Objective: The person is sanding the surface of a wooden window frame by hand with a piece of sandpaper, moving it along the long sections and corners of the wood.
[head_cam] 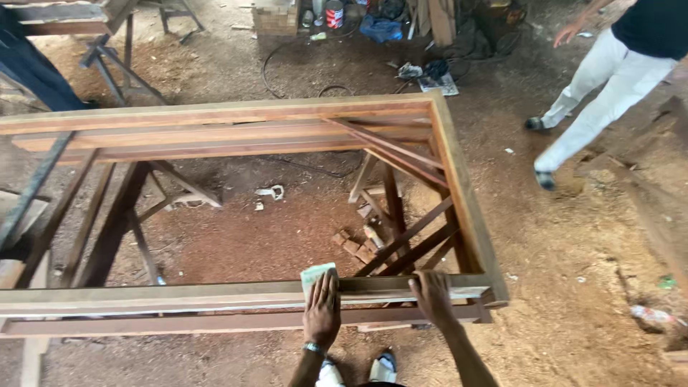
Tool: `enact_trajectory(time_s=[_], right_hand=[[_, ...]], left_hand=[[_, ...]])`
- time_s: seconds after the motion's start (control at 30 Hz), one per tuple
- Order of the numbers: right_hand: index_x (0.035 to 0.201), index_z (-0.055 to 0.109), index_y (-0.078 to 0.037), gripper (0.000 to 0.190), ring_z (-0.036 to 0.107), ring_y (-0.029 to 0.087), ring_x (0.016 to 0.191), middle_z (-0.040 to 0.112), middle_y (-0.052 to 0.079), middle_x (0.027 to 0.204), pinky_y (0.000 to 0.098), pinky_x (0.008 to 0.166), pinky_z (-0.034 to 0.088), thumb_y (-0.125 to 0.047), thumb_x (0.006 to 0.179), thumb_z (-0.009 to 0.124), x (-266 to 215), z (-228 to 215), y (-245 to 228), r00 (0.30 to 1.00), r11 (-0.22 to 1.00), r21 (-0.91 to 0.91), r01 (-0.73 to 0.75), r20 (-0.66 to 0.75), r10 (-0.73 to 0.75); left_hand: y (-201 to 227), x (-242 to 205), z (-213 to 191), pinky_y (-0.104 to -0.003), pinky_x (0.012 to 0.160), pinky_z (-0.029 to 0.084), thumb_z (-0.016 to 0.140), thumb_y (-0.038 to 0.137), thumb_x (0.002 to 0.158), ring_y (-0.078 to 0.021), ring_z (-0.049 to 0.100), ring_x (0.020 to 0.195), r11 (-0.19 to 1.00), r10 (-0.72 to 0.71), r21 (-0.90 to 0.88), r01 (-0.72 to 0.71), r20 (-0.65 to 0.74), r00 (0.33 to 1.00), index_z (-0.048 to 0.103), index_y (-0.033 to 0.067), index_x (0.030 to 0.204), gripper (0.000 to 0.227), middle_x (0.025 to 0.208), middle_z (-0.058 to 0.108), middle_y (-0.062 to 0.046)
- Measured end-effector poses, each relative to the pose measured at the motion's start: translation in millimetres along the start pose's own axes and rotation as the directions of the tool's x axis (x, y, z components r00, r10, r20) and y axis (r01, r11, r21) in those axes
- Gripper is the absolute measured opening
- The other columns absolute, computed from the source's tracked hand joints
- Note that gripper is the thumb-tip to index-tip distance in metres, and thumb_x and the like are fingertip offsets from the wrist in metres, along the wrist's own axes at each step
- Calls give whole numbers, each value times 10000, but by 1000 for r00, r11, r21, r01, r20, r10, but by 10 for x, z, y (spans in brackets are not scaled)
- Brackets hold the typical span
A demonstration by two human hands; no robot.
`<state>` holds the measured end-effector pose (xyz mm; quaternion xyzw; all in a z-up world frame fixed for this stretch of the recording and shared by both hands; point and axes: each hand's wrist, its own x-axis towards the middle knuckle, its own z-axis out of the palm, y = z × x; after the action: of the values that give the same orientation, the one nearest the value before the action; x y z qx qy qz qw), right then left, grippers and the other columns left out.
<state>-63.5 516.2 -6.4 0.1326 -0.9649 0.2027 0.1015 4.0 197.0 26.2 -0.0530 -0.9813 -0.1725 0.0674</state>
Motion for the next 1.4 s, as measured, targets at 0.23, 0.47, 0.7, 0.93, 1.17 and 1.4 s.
enact_trajectory(time_s=[0.23,0.47,0.7,0.93,1.17,1.4], right_hand=[[1254,590,-114,473,513,299,1286,624,113,1254,561,1239,153,-471,1020,386,10,28,-69,984,987,-60,-149,90,155],[1235,605,-118,467,503,302,1305,616,117,1273,543,1245,175,-481,1025,400,-24,79,-117,986,983,-92,-156,50,161],[1229,613,-145,450,533,279,1239,627,92,1257,577,1184,220,-466,1022,376,19,64,-110,986,990,13,-139,91,138],[1255,586,-108,396,544,285,1191,615,133,1202,526,1131,330,-417,1019,509,-109,142,85,998,999,28,-19,65,17],[1307,559,-96,450,531,290,1207,601,139,1241,529,1125,321,-428,1006,516,-126,109,71,998,998,20,53,19,-54],[1328,528,-53,472,538,329,1222,604,161,1236,559,1113,296,-386,996,566,-132,-18,33,991,991,-20,135,-21,-135]], left_hand=[[451,272,276,-419,1273,267,337,156,1054,-265,307,1535,999,53,7,-53,-80,995,260,35,1593,558,1637,346,-153],[126,-153,74,-399,1263,236,356,187,1075,-242,295,1542,969,217,-111,-220,-39,975,270,90,1609,550,1678,331,-113],[162,291,253,-468,1257,144,334,272,1065,-289,238,1532,999,-18,49,18,1,1000,202,75,1585,571,1651,250,-117],[1078,161,317,-468,1261,162,333,268,1080,-291,238,1550,975,200,-106,-197,13,980,194,70,1603,576,1676,253,-108],[583,121,288,-490,1269,256,298,142,1064,-277,284,1547,998,63,27,-60,-167,984,196,95,1628,575,1683,277,-119],[1078,318,680,-462,1229,314,328,110,1033,-273,331,1538,992,-32,108,61,-252,967,278,98,1605,574,1648,351,-139]])
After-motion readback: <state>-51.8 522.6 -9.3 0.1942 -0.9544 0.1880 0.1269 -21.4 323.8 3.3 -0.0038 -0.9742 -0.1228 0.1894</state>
